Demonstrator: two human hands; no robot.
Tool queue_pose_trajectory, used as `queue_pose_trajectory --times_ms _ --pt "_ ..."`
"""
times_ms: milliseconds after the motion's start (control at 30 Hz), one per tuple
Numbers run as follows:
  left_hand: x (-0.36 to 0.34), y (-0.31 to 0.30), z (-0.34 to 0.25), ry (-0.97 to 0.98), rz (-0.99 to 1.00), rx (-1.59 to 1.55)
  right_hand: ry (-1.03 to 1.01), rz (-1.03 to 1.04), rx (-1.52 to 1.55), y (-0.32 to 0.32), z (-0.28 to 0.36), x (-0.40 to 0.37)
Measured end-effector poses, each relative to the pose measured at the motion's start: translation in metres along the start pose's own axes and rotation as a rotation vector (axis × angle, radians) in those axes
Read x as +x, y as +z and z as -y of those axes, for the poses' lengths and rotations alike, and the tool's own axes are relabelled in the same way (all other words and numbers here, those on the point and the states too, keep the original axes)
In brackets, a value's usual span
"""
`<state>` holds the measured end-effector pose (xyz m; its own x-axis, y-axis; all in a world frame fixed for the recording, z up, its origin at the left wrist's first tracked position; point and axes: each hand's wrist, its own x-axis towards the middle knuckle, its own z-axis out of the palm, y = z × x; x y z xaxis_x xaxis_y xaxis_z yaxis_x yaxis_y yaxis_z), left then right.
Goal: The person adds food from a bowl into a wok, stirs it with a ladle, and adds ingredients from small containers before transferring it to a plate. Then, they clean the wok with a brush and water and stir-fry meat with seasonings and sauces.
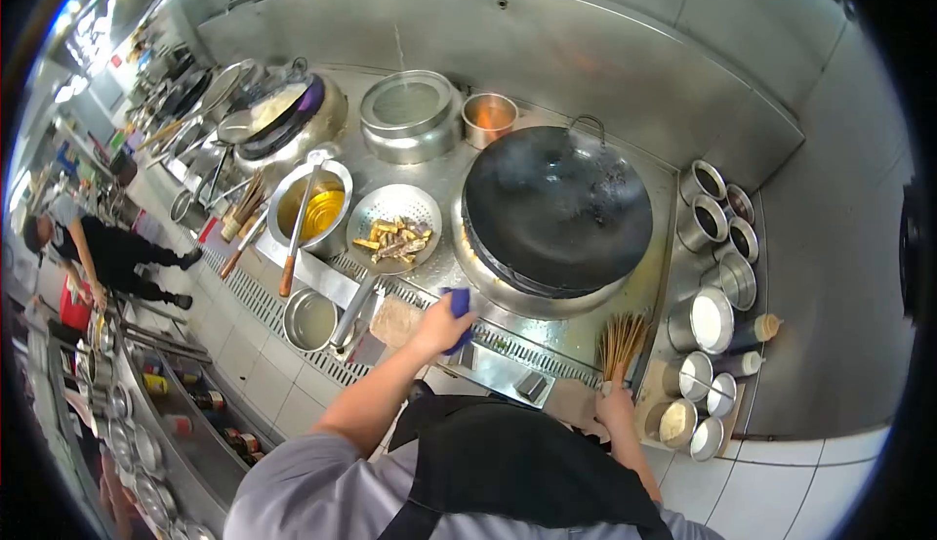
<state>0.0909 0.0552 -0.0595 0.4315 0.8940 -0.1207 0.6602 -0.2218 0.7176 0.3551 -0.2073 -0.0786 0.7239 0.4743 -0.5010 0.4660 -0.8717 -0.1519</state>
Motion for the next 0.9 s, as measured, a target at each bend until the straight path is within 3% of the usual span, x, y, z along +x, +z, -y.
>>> queue_pose_trajectory --times_ms 133,167,200,233,300,367,400,433,533,600,700,767,833,900 --pt "-0.012 -0.006 0.048 -0.086 0.189 0.364 -0.256 -0.168 -0.169 -0.035 0.017 -0.028" --pt "-0.019 -0.008 0.066 -0.159 0.189 0.382 -0.527 -0.249 -0.128 -0.032 0.023 -0.010" --pt "-0.023 -0.014 0.051 -0.112 0.186 0.405 -0.734 -0.322 -0.051 -0.034 0.028 0.002" --pt "-0.024 -0.013 0.050 -0.079 0.168 0.479 -0.823 -0.296 -0.079 -0.042 0.047 0.004" --pt "-0.023 -0.008 0.046 -0.136 0.142 0.528 -0.752 0.059 0.148 -0.051 0.076 -0.008" --pt "-0.025 -0.013 0.036 -0.201 0.105 0.510 -0.905 0.200 0.174 -0.040 0.103 -0.002" --pt "-0.024 0.006 0.051 -0.176 -0.051 0.570 -0.993 0.317 0.227 -0.033 0.120 -0.001" --pt "-0.034 -0.008 0.041 -0.224 -0.004 0.456 -1.064 0.379 0.184 -0.025 0.141 -0.006" --pt "-0.088 -0.035 0.042 -0.049 -0.186 0.392 -1.022 0.911 0.445 -0.002 0.191 -0.032" --pt "-0.135 -0.047 0.060 -0.008 -0.303 0.404 -1.049 1.062 0.377 0.021 0.221 -0.036" --pt "-0.229 -0.066 0.089 -0.281 -0.261 0.371 -1.123 1.145 0.231 0.050 0.265 -0.052" --pt "-0.295 -0.055 0.124 -0.558 -0.309 0.186 -1.137 1.176 0.213 0.056 0.291 -0.077" --pt "-0.359 -0.065 0.115 -0.925 -0.309 0.020 -1.186 1.163 0.179 0.054 0.308 -0.103" --pt "-0.405 -0.044 0.154 -1.103 -0.040 0.030 -1.155 1.159 0.140 0.054 0.320 -0.134"
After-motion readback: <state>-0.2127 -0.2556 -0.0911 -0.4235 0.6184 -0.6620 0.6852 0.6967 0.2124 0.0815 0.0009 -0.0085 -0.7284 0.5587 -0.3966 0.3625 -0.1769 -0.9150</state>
